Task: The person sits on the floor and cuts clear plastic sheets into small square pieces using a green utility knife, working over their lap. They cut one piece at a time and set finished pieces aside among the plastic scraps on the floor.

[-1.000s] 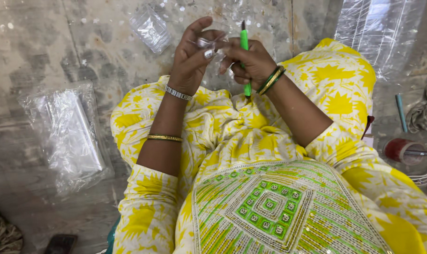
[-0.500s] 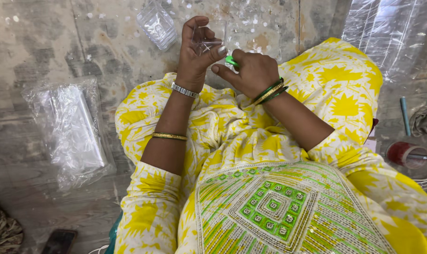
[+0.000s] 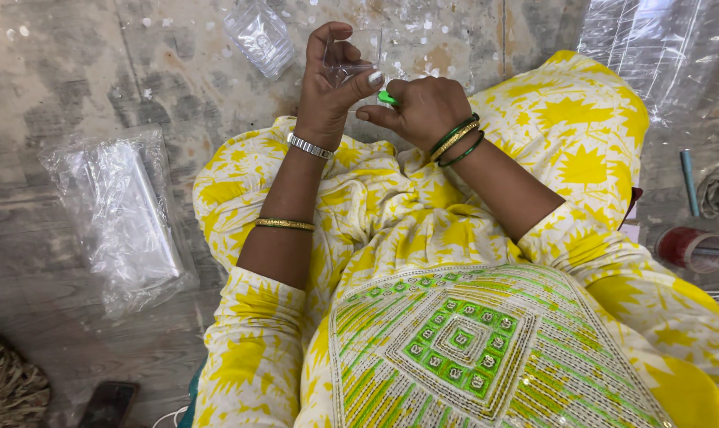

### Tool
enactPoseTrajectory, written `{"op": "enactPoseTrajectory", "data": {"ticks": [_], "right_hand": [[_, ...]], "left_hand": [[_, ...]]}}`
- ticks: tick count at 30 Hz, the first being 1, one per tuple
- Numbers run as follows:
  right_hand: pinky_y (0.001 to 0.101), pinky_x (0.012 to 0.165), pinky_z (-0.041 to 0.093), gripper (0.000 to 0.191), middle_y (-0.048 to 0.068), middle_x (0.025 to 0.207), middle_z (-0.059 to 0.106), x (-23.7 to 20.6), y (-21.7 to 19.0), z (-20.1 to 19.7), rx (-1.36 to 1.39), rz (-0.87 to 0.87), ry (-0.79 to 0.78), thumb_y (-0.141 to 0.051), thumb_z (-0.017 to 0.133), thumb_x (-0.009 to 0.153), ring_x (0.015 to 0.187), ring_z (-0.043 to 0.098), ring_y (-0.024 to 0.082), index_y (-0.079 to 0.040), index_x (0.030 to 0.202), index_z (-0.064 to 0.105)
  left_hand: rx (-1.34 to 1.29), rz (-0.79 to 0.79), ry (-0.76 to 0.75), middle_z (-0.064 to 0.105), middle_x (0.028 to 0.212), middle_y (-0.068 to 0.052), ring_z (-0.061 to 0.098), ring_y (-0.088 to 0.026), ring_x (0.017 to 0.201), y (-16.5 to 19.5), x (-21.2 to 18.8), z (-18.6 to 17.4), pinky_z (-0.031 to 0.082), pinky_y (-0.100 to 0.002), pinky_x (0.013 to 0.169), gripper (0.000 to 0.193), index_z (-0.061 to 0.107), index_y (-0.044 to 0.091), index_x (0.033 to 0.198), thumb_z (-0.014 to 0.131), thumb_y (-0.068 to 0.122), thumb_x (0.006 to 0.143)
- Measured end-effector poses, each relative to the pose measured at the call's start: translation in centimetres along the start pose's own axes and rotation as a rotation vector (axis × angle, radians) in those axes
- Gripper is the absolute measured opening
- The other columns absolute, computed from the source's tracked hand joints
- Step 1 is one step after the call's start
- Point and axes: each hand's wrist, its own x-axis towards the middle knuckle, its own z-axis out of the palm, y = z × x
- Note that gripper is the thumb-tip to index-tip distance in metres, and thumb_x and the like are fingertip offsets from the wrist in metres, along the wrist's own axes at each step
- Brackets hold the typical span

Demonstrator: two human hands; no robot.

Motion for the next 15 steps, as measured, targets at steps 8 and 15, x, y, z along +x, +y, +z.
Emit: {"op": "enactPoseTrajectory", "data": {"ticks": [8, 15], "right_hand": [[0.046, 0.055, 0.049, 0.068, 0.012, 0.059, 0.061, -0.3, 0.0, 0.7, 0.196, 0.016, 0.089, -0.075, 0.07, 0.081, 0.057, 0.063, 0.036, -0.007, 0.072, 0.062], [0.044, 0.055, 0.047, 0.062, 0.01, 0.062, 0.06, 0.0, -0.7, 2.3, 0.464, 0.159, 0.195, -0.066, 0.067, 0.091, 0.059, 0.064, 0.033, -0.006, 0.079, 0.056]], "left_hand": [[-0.012, -0.003, 0.084, 0.052, 0.121, -0.006, 0.055, -0.017, 0.112, 0.0, 0.0, -0.5, 0.052, -0.033, 0.101, 0.068, 0.046, 0.015, 0.143, 0.083, -0.002, 0.089], [-0.282, 0.029, 0.055, 0.054, 0.123, -0.011, 0.06, -0.024, 0.117, -0.7, 0.0, -0.2, 0.056, -0.042, 0.108, 0.066, 0.035, 0.018, 0.14, 0.077, -0.003, 0.093]]}}
